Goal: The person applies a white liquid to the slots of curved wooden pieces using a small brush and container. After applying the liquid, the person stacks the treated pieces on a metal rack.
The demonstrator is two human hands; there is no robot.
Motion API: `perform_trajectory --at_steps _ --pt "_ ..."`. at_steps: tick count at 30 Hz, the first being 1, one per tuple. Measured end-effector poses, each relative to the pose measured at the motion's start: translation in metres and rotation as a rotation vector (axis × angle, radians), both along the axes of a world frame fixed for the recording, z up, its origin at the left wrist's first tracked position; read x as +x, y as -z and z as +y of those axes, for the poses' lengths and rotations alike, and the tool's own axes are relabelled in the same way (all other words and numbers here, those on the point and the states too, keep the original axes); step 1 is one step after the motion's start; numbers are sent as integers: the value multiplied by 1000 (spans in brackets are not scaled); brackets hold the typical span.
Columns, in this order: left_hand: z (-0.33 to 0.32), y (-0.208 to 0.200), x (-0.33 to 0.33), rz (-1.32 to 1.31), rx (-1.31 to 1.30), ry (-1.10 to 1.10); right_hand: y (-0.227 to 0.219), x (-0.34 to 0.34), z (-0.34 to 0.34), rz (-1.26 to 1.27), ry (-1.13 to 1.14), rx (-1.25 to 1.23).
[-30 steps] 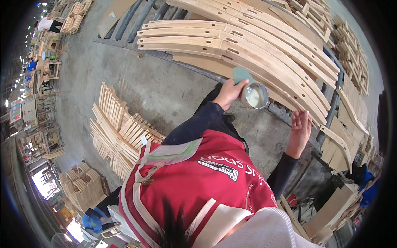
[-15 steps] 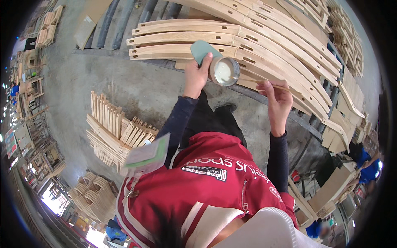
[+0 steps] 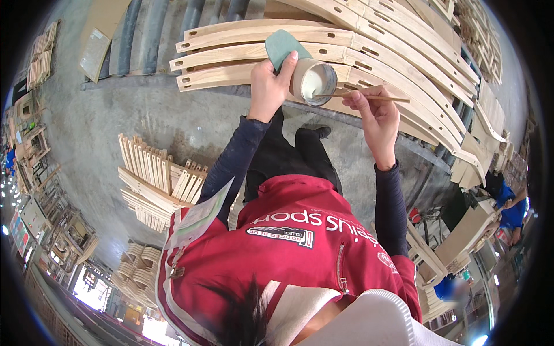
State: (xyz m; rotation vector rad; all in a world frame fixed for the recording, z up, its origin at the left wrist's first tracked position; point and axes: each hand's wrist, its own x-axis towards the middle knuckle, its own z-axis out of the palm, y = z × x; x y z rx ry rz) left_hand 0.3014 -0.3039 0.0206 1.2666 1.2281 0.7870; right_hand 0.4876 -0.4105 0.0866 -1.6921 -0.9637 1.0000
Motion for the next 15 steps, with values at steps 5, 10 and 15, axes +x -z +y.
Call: perform_trajectory --at_steps 5,10,15 --pt "10 4 -2 -22 -30 -9 2 5 7 188 92 -60" --pt "16 14 -1 -82 -79 -51 8 7 9 405 154 -76" --pt "20 28 -5 65 -7 -31 26 12 8 516 206 -99"
